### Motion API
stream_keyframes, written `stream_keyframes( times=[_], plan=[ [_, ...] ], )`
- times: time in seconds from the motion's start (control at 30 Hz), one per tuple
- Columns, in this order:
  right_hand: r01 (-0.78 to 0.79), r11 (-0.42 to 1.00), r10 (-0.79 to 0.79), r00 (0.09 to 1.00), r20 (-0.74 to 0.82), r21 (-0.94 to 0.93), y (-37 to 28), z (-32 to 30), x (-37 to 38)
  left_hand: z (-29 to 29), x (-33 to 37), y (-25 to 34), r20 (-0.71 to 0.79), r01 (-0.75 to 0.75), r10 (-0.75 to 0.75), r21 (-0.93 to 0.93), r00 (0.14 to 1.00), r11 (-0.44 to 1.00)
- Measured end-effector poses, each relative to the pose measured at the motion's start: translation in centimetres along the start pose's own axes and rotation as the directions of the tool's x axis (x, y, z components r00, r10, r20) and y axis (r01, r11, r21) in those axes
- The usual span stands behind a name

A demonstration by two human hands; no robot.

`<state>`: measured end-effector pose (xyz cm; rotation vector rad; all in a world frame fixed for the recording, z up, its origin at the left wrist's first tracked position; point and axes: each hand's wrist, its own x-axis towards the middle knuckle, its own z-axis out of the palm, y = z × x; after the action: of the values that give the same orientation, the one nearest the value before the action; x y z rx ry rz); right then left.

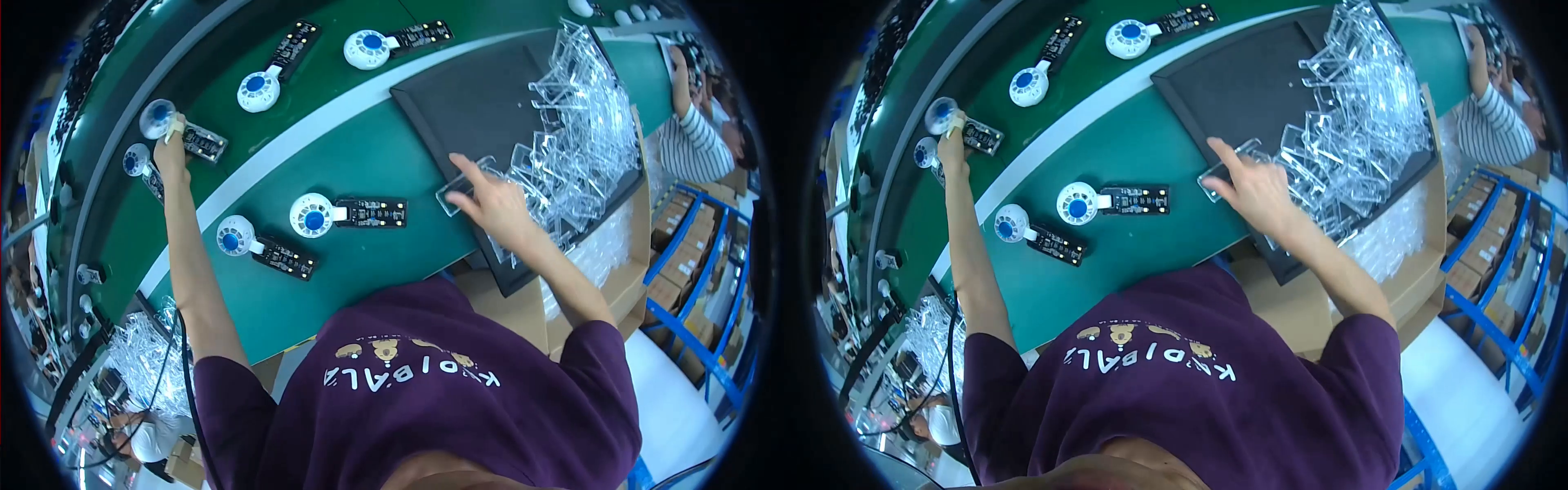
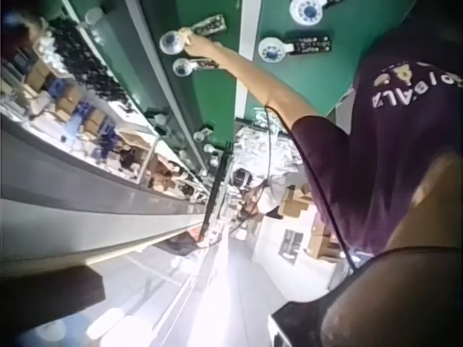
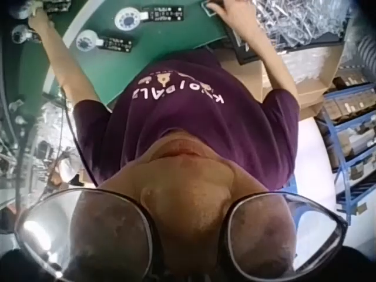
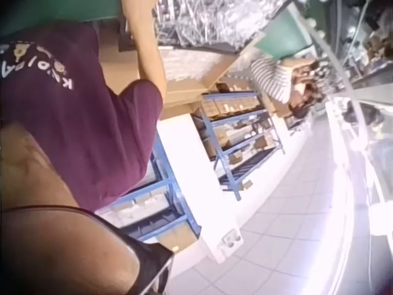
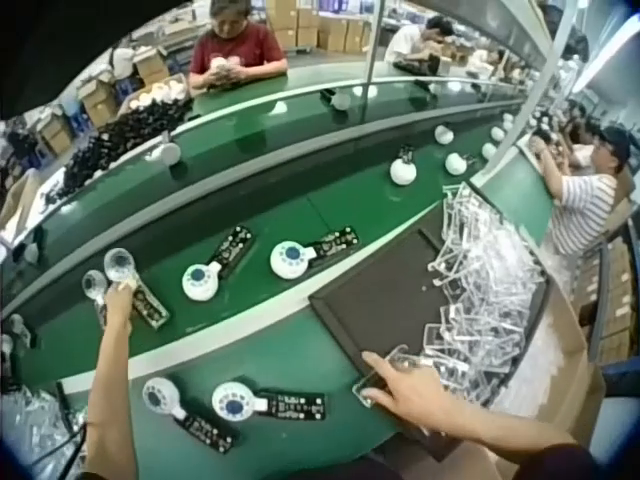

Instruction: Assembling LED light components by attaching light heads to circuit board bases on a factory assembly line.

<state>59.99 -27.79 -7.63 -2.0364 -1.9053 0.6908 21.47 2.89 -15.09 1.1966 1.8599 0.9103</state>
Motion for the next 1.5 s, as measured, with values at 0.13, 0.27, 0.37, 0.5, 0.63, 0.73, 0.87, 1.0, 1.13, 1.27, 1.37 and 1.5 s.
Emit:
stream_keyframes(
  times=[0.13, 0.27, 0.37, 0.5, 0.63, 0.73, 0.87, 1.0, 1.13, 1.27, 1.37, 1.5],
  plan=[
    [-0.24, 0.918, 0.266, 0.963, 0.04, -0.314, -0.2, 2.6, -0.9, -0.7, 1.6, -2.7, -0.162, -0.1, 0.374, 0.801, 0.913, 0.59],
    [-0.38, 0.893, 0.326, 0.916, -0.235, -0.242, -0.8, 5.0, -1.3, 4.2, -5.6, 1.0, 0.165, -0.089, 0.025, 0.393, 0.986, 0.915],
    [-0.49, 0.85, 0.439, 0.862, -0.254, -0.195, -1.7, 5.6, -1.3, 8.1, -6.9, 2.0, 0.252, -0.028, -0.072, 0.375, 0.965, 0.927],
    [-0.478, 0.875, 0.477, 0.828, -0.296, 0.074, -0.8, 5.2, -1.8, 8.2, -8.6, 3.8, 0.172, 0.051, -0.061, 0.063, 0.983, 0.997],
    [-0.241, 0.693, 0.545, 0.792, -0.275, 0.679, -0.8, 4.4, -2.4, 7.8, -10.7, 3.2, -0.025, -0.38, 0.382, 0.059, 0.924, 0.923],
    [-0.096, 0.558, 0.606, 0.726, -0.325, 0.824, -2.1, 2.1, -2.6, 6.5, -12.3, 4.0, -0.095, -0.603, 0.612, 0.109, 0.785, 0.791],
    [-0.156, 0.304, 0.636, 0.768, -0.079, 0.94, 0.7, 0.5, -2.3, 4.1, -13.9, 6.7, -0.188, -0.724, 0.709, -0.014, 0.68, 0.69],
    [-0.238, 0.375, 0.512, 0.859, 0.014, 0.896, 4.5, 1.1, 1.5, 3.2, -14.4, 8.5, -0.211, -0.58, 0.541, -0.338, 0.814, 0.741],
    [-0.269, 0.817, 0.409, 0.894, -0.185, 0.51, 8.5, 1.8, 3.9, 3.5, -16.1, 9.5, 0.117, -0.048, 0.204, -0.75, 0.972, 0.66],
    [-0.058, 0.952, -0.057, 0.931, -0.361, -0.3, 9.3, 2.0, 3.8, 5.4, -17.4, 8.7, 0.307, 0.204, 0.111, -0.821, 0.945, 0.533],
    [0.156, 0.965, -0.206, 0.949, -0.238, -0.21, 9.0, 2.4, 4.4, 7.1, -18.2, 8.5, 0.327, 0.211, 0.139, -0.826, 0.935, 0.522],
    [0.079, 0.969, -0.137, 0.961, -0.241, -0.236, 8.2, 2.1, 4.1, 8.6, -19.4, 8.4, 0.374, 0.225, 0.195, -0.82, 0.907, 0.527]
  ],
)
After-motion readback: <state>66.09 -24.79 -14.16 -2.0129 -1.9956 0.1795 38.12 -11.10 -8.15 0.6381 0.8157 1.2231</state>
